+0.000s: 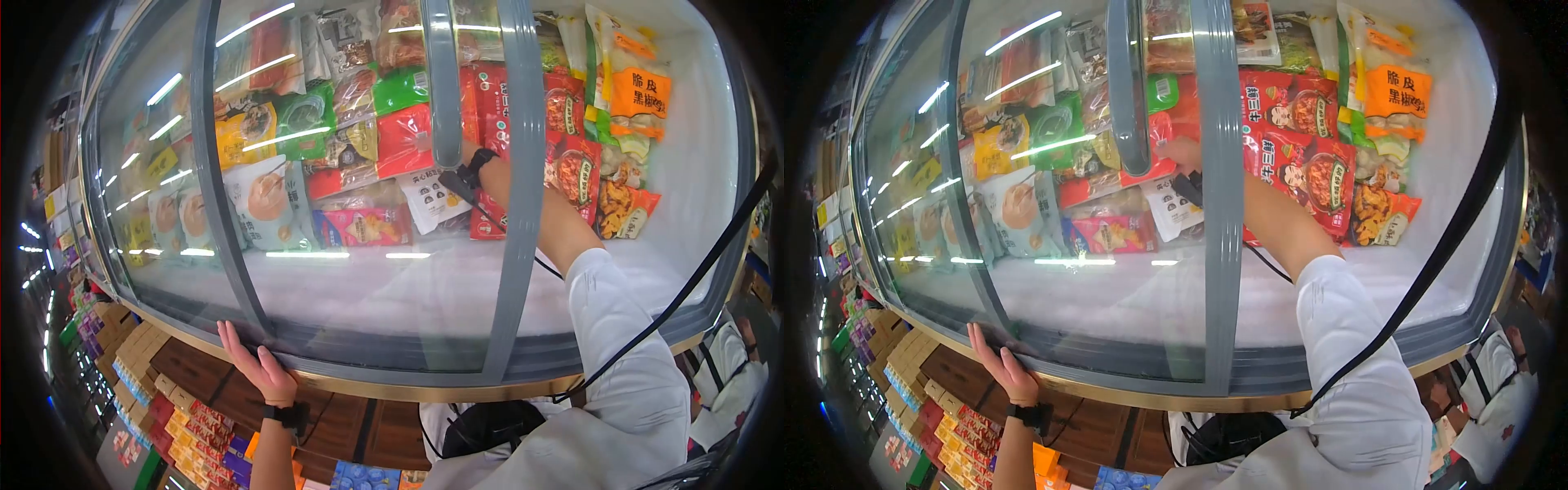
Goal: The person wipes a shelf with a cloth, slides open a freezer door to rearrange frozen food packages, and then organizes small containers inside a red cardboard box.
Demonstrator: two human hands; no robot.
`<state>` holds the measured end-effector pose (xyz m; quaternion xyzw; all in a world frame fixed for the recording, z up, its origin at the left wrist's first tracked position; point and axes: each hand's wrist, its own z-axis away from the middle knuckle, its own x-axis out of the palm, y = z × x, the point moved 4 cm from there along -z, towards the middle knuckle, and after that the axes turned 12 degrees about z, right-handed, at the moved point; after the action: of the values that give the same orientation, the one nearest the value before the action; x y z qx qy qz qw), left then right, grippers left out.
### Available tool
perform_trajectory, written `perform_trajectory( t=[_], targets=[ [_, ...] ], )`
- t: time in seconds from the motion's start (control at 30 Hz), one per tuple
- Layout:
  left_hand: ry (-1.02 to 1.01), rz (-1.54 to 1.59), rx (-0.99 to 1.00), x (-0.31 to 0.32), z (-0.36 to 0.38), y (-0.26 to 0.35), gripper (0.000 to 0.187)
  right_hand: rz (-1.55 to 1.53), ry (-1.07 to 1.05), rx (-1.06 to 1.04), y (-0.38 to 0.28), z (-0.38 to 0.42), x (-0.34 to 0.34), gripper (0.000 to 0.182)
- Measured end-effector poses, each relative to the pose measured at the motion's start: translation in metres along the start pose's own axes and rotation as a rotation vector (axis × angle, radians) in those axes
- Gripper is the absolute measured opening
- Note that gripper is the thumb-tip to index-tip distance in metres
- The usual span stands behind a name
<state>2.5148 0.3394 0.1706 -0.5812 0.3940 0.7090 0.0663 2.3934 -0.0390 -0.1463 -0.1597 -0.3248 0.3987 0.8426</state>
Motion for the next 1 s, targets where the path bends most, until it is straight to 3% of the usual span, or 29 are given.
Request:
perform_trajectory(
  t=[0.03,0.1,0.2,0.3,0.33,0.4,0.47,0.53,0.6,0.73,0.87,0.9,0.97,1.0],
  targets=[
    [0.001,-0.002,-0.006,0.0,0.0,0.001,0.057,0.004,0.007,0.0,0.005,0.006,0.002,0.026],
    [0.004,0.005,0.0,-0.001,0.0,0.001,0.057,0.036,0.079,-0.221,0.018,0.009,-0.004,0.029],
    [0.013,0.016,0.002,-0.004,0.0,0.003,0.058,0.159,-0.06,-0.116,0.026,0.018,-0.055,0.034],
    [0.028,0.024,0.008,-0.003,0.0,0.001,0.058,0.155,0.123,-0.087,-0.035,0.125,-0.056,0.037],
    [0.034,0.033,0.009,-0.003,0.001,0.001,0.058,0.164,0.153,-0.099,-0.033,0.127,-0.068,0.037],
    [0.046,0.043,0.022,-0.002,0.003,-0.004,0.058,-0.003,0.053,-0.326,-0.02,0.131,-0.094,0.039],
    [0.047,0.037,0.042,-0.003,0.003,-0.006,0.059,0.061,0.119,-0.295,-0.027,0.159,-0.094,0.036],
    [0.049,0.015,0.042,-0.003,0.004,-0.009,0.059,0.304,0.268,0.071,-0.043,0.198,-0.081,0.042],
    [0.056,0.012,0.053,-0.003,0.005,-0.007,0.06,0.206,0.221,0.005,-0.052,0.218,-0.072,0.039],
    [0.058,-0.041,0.042,-0.003,0.005,-0.011,0.06,0.092,-0.02,-0.194,-0.02,0.173,-0.098,0.033],
    [0.028,0.0,0.014,-0.004,0.004,-0.006,0.059,0.129,-0.043,-0.308,-0.025,0.135,-0.083,0.023],
    [0.029,0.032,0.032,-0.005,0.003,-0.003,0.059,-0.057,-0.092,-0.33,-0.041,0.144,-0.062,0.02],
    [0.022,0.022,0.028,-0.004,0.001,-0.001,0.058,0.213,-0.115,-0.48,-0.06,0.139,-0.049,0.021],
    [0.02,0.024,0.015,-0.004,0.002,0.001,0.057,0.124,-0.096,-0.405,-0.055,0.119,-0.056,0.027]
  ],
)
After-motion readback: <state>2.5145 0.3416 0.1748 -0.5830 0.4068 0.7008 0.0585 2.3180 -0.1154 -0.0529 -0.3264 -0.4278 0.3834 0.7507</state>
